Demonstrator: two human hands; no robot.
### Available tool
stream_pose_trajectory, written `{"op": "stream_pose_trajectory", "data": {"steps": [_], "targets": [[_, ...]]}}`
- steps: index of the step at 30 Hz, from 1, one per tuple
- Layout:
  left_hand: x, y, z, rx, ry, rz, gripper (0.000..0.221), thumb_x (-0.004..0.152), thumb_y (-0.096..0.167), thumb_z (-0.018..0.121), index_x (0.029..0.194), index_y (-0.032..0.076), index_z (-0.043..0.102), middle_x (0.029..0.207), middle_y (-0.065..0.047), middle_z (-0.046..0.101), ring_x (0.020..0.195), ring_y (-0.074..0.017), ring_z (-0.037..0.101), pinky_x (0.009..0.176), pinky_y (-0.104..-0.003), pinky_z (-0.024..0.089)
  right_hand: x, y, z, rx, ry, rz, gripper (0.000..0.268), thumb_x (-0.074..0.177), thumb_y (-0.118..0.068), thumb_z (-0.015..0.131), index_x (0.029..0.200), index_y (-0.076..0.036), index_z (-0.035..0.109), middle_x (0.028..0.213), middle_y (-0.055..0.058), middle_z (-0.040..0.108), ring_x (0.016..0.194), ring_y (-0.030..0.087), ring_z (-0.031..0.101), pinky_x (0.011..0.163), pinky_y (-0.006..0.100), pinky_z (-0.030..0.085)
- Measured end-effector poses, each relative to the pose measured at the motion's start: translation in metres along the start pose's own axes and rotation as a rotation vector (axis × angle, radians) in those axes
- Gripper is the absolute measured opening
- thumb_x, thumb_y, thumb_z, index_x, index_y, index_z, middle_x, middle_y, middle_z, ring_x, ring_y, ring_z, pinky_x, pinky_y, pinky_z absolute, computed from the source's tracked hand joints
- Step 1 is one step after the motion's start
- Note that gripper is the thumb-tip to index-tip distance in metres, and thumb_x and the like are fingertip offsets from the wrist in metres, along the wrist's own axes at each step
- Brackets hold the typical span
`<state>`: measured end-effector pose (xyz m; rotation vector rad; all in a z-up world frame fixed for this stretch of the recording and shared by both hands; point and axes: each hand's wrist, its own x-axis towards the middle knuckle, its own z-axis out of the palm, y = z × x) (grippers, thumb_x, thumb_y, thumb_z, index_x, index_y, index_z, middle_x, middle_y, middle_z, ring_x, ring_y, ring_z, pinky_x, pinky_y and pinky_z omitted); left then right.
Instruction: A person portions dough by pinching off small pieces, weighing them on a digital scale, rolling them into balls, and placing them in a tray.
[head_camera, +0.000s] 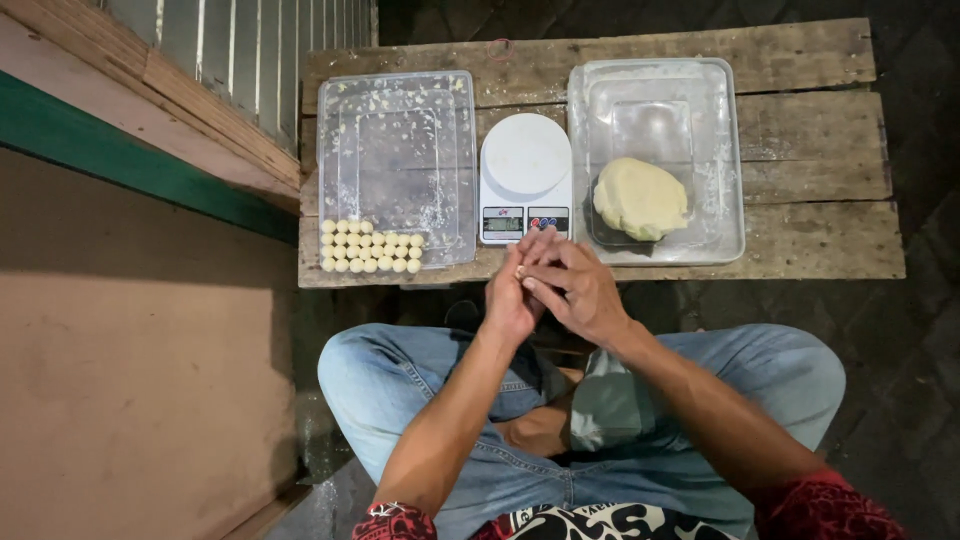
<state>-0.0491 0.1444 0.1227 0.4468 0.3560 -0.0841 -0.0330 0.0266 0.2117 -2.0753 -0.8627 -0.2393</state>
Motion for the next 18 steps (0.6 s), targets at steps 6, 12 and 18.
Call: {"op": "stream_pose_trajectory", "data": {"steps": [6,12,18], "targets": [[-0.056,-0.013,0.067,0.001,0.078,-0.015,0.055,0.11,0.045,0.042,0.152,0.01,0.049,0.153,-0.014,0.054,0.138,-0.0293,0.055,0.114,-0.044,0.046,0.005,0.003,-0.009,-0.034,0.108,-0.113,0.049,0.107,-0.043,0.049,0.146,-0.016,0.062,0.14,0.009,0.057,0.132,0.036,0.042,0.115,0.047,0.028],[-0.012,-0.041,0.048,0.269,-0.2,0.249,0.097,0.087,0.079,0.036,0.16,0.016,0.031,0.159,-0.018,0.029,0.144,-0.0393,0.033,0.117,-0.06,0.03,-0.012,-0.02,-0.003,0.12,0.071,-0.236,0.069,0.109,-0.05,0.032,0.165,-0.01,0.03,0.172,0.009,0.025,0.159,0.041,0.004,0.128,0.051,0.0],[-0.03,-0.054,0.037,0.173,-0.504,0.398,0.092,0.098,0.064,0.052,0.17,0.025,0.009,0.17,-0.021,0.021,0.152,-0.0429,0.029,0.112,-0.06,0.04,0.013,0.001,-0.019,0.197,0.154,-0.24,0.068,0.108,-0.043,0.023,0.164,-0.004,0.023,0.173,0.012,0.02,0.16,0.036,0.01,0.13,0.051,-0.002]]}}
